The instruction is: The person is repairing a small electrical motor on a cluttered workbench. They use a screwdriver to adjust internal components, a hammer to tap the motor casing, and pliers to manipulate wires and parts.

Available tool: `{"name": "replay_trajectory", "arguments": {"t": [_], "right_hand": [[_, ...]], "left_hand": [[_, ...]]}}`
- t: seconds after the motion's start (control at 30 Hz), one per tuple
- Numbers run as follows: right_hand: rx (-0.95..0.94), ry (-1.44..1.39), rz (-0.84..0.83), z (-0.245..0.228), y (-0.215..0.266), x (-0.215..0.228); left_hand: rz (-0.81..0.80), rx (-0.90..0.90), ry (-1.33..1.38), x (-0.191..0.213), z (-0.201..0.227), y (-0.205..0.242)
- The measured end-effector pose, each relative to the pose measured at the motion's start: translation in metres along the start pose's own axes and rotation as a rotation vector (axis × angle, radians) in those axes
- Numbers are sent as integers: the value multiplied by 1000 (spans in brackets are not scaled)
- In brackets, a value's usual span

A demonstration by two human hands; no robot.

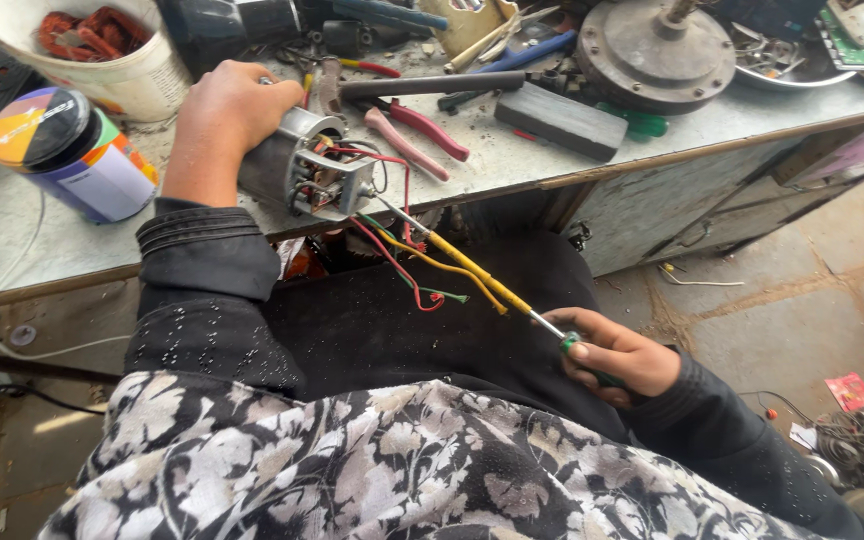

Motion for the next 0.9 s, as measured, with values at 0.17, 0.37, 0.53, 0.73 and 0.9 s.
{"name": "replay_trajectory", "arguments": {"t": [0.17, 0.37, 0.53, 0.73, 0.9], "right_hand": [[12, -75, -96, -3, 8, 0], [27, -138, -121, 8, 4, 18], [16, -84, -76, 15, 0, 28], [-25, 6, -3, 9, -1, 28], [-37, 174, 82, 6, 1, 20]], "left_hand": [[-22, -28, 23, -4, -4, -8], [-25, -26, 13, -8, -5, -12], [-17, -20, -6, -6, -2, -9], [-9, -14, -22, -5, 0, -6], [4, -6, -56, -6, 2, -6]]}}
Point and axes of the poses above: each hand's wrist, its own y-axis away from the middle knuckle, its own x-axis out of the back of the hand, z = x × y, the point moved 7 cm from there along -y, towards the middle knuckle, and after that the axes turned 15 degrees about -z, right-handed, at the moved point
